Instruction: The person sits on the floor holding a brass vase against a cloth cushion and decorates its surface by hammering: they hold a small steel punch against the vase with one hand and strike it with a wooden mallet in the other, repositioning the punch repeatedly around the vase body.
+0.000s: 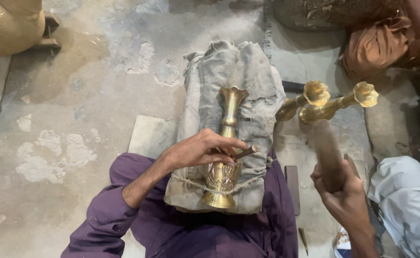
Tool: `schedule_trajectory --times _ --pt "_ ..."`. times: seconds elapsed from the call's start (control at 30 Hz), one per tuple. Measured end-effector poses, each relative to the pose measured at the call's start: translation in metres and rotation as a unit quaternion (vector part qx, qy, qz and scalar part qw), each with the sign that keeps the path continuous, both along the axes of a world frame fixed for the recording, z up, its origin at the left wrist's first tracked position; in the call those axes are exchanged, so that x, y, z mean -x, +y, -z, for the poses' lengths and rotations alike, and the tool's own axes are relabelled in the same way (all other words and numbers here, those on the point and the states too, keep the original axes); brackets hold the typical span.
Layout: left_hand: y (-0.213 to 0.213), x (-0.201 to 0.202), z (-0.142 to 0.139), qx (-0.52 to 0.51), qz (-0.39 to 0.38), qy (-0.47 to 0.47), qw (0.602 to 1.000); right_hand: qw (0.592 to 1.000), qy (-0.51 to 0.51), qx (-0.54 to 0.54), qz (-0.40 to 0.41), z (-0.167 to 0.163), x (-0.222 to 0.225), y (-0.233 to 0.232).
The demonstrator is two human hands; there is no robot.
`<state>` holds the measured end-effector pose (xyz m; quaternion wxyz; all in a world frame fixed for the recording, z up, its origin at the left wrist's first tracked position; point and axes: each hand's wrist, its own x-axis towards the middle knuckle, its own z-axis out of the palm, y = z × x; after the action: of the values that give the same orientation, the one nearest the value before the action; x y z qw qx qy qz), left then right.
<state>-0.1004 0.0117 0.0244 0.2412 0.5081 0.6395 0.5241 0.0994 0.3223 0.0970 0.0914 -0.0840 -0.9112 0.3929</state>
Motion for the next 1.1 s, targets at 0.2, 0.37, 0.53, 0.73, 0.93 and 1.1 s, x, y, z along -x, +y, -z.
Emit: schedule_trajectory --times 0.2,0.37,0.53,0.73,0.93,1.1 --pt "0.001 0.000 0.004 -0.003 -0.001 0.008 1.000 0.998 -0.020 -0.046 0.034 -0.005 0.001 -0.001" --pt "0.001 0.001 0.004 0.004 0.000 0.008 1.000 0.935 -0.075 -0.345 0.045 -0.008 0.001 -0.003" --pt "0.001 0.002 0.006 -0.005 0.010 -0.017 1.000 0.989 -0.042 -0.135 0.036 -0.005 0.004 -0.002" --pt "0.000 0.002 0.006 -0.001 0.005 -0.012 1.000 0.986 -0.043 -0.155 0.046 -0.008 0.004 0.000" --pt "0.000 0.005 0.007 0.008 0.010 -0.019 1.000 0.957 -0.083 -0.272 0.052 -0.010 0.007 -0.003" --pt "0.002 0.005 0.011 -0.005 0.015 -0.019 1.000 0.977 -0.101 -0.187 0.025 -0.010 0.006 -0.001"
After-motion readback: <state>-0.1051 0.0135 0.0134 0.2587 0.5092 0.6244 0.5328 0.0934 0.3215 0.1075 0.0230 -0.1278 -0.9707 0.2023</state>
